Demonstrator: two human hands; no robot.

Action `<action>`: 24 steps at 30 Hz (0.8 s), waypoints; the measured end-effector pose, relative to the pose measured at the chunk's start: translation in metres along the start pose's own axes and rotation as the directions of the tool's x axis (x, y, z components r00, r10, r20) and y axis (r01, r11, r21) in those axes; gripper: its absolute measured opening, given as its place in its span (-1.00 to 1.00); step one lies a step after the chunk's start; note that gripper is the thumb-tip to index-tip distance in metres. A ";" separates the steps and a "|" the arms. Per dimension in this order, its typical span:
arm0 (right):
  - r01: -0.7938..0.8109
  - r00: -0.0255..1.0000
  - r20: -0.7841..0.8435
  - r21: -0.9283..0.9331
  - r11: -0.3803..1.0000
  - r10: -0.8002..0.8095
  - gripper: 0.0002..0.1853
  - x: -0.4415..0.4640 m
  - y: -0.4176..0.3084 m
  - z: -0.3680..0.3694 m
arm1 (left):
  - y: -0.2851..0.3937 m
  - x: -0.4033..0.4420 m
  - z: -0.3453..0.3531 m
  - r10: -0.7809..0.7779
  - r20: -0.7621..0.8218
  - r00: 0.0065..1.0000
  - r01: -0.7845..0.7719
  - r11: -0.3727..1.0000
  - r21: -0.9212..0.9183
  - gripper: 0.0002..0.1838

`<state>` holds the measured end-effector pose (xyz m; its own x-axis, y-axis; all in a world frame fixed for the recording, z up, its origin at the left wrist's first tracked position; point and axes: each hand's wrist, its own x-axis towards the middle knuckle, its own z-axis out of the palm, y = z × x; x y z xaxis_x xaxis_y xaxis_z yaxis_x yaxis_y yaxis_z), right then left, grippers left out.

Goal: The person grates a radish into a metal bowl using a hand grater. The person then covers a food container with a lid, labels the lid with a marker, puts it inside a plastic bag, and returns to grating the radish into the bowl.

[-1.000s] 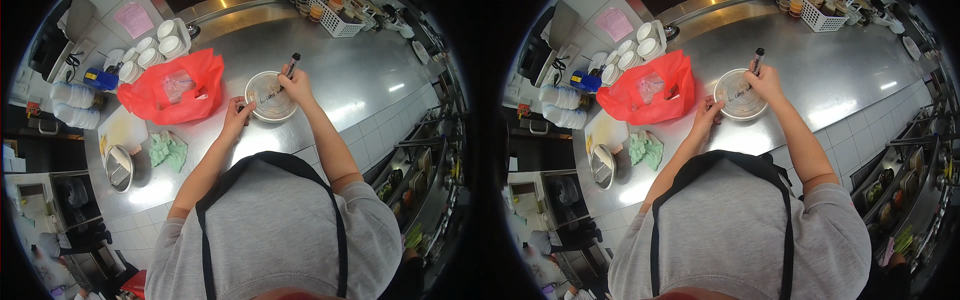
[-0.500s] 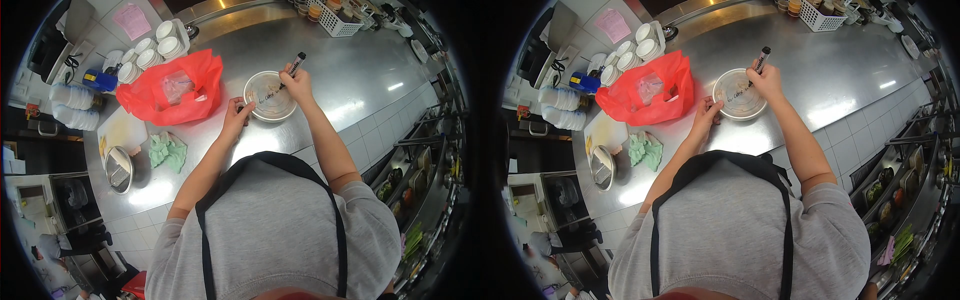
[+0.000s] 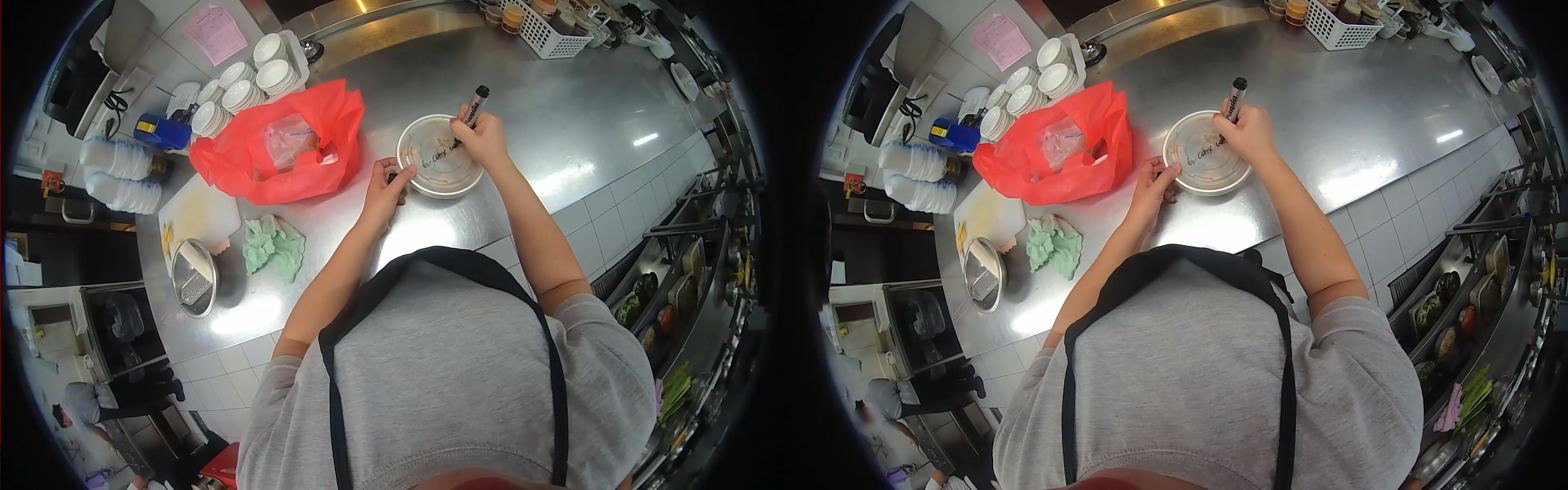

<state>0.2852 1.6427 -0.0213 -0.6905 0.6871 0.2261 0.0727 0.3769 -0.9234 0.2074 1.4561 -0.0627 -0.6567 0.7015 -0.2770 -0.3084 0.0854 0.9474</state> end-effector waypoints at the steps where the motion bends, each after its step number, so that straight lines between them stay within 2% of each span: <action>1: 0.013 1.000 0.003 -0.011 1.000 -0.013 -0.77 0.000 0.000 -0.001 | 0.000 0.000 0.000 0.003 -0.002 1.000 -0.003 1.000 0.003 -0.48; 9: 0.013 0.999 -0.035 0.079 0.997 -0.011 -0.76 0.003 0.003 -0.001 | -0.001 0.001 -0.001 -0.002 0.011 1.000 0.002 1.000 -0.004 -0.49; 12: 0.012 0.997 -0.082 0.036 0.999 -0.009 -0.77 0.002 0.002 0.000 | 0.000 0.000 0.000 -0.007 0.007 1.000 0.007 1.000 0.003 -0.48; 14: 0.026 0.999 -0.017 -0.080 0.996 -0.027 -0.76 0.002 0.000 -0.002 | 0.001 -0.001 0.000 -0.003 0.008 1.000 0.003 1.000 0.010 -0.48; 15: 0.027 0.999 -0.018 -0.079 0.997 -0.028 -0.76 0.003 0.003 -0.001 | 0.001 -0.001 0.000 -0.004 0.006 1.000 0.004 1.000 0.009 -0.48; 17: 0.000 0.997 -0.072 0.040 0.999 0.002 -0.76 0.004 0.009 0.000 | 0.000 0.000 0.000 -0.003 0.003 1.000 0.003 1.000 0.006 -0.48; 20: 0.003 0.995 -0.103 -0.054 0.999 -0.009 -0.77 0.003 0.010 0.001 | -0.001 0.001 0.001 0.014 -0.020 1.000 -0.014 1.000 -0.024 -0.43; 24: 0.001 0.996 -0.087 -0.064 0.998 -0.006 -0.79 0.004 0.007 0.000 | -0.002 0.002 -0.001 0.003 -0.002 1.000 -0.003 1.000 0.005 -0.46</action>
<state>0.2826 1.6478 -0.0268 -0.6258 0.7360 0.2580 0.1180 0.4163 -0.9015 0.2061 1.4564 -0.0651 -0.6587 0.7006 -0.2744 -0.3032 0.0867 0.9490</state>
